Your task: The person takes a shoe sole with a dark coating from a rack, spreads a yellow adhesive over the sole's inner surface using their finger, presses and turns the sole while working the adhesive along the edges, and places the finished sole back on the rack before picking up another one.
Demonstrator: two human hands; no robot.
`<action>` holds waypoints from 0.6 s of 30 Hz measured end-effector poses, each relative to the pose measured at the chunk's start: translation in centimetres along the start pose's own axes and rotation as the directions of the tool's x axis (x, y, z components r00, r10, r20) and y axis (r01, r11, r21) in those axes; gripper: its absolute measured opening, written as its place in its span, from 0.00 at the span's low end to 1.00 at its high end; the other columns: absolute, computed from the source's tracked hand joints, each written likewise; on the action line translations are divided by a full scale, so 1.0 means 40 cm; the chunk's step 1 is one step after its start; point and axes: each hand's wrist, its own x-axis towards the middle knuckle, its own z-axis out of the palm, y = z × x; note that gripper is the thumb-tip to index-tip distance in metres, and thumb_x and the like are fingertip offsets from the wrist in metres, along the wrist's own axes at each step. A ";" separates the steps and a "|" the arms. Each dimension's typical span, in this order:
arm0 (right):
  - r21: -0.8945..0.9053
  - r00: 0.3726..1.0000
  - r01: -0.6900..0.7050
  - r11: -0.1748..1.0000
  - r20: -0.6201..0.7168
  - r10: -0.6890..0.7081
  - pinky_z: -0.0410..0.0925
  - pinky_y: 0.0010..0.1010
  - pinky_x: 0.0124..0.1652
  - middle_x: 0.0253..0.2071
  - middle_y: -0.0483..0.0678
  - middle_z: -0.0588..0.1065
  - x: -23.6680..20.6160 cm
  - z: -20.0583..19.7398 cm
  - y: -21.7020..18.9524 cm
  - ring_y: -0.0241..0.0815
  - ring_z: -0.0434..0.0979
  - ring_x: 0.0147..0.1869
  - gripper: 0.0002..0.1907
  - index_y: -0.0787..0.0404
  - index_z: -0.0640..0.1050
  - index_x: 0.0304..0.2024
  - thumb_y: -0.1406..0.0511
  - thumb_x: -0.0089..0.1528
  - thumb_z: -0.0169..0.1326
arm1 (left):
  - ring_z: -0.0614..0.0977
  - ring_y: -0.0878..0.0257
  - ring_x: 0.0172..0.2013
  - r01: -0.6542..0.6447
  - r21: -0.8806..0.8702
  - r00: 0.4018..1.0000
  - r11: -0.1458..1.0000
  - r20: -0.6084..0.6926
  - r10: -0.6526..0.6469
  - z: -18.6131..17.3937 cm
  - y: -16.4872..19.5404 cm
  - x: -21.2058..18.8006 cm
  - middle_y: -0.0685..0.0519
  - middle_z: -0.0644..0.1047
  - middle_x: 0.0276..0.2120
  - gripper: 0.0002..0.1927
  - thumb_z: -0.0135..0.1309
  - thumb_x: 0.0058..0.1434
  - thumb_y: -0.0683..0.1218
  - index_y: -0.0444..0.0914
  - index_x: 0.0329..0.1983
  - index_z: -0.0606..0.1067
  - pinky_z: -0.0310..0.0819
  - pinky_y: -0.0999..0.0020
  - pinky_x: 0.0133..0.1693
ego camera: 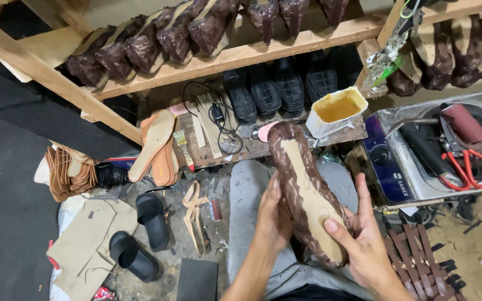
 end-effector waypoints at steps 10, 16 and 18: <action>-0.499 0.986 0.159 0.852 0.120 -0.113 0.69 0.32 0.50 0.52 0.59 0.76 0.057 0.002 -0.003 0.43 0.77 0.51 0.46 0.53 0.34 0.80 0.65 0.68 0.45 | 0.74 0.49 0.60 0.020 -0.179 1.000 0.984 -0.006 -0.022 0.058 0.012 -0.050 0.44 0.68 0.66 0.42 0.51 0.66 0.63 0.55 0.80 0.50 0.73 0.51 0.57; -0.527 0.938 0.330 0.783 0.088 -0.336 0.70 0.33 0.38 0.38 0.54 0.77 0.314 -0.134 -0.079 0.39 0.75 0.35 0.34 0.63 0.50 0.77 0.66 0.71 0.44 | 0.82 0.45 0.48 0.147 -0.276 0.984 0.950 -0.059 -0.169 -0.034 0.035 -0.079 0.38 0.75 0.56 0.38 0.44 0.66 0.65 0.42 0.73 0.59 0.82 0.52 0.48; -0.652 0.906 0.371 0.662 0.099 -0.411 0.72 0.34 0.42 0.40 0.52 0.76 0.389 -0.165 -0.090 0.40 0.76 0.42 0.28 0.63 0.59 0.73 0.68 0.70 0.45 | 0.83 0.42 0.46 0.207 -0.314 0.976 0.927 -0.002 -0.218 -0.059 0.040 -0.084 0.35 0.76 0.54 0.39 0.41 0.68 0.68 0.35 0.71 0.63 0.82 0.53 0.46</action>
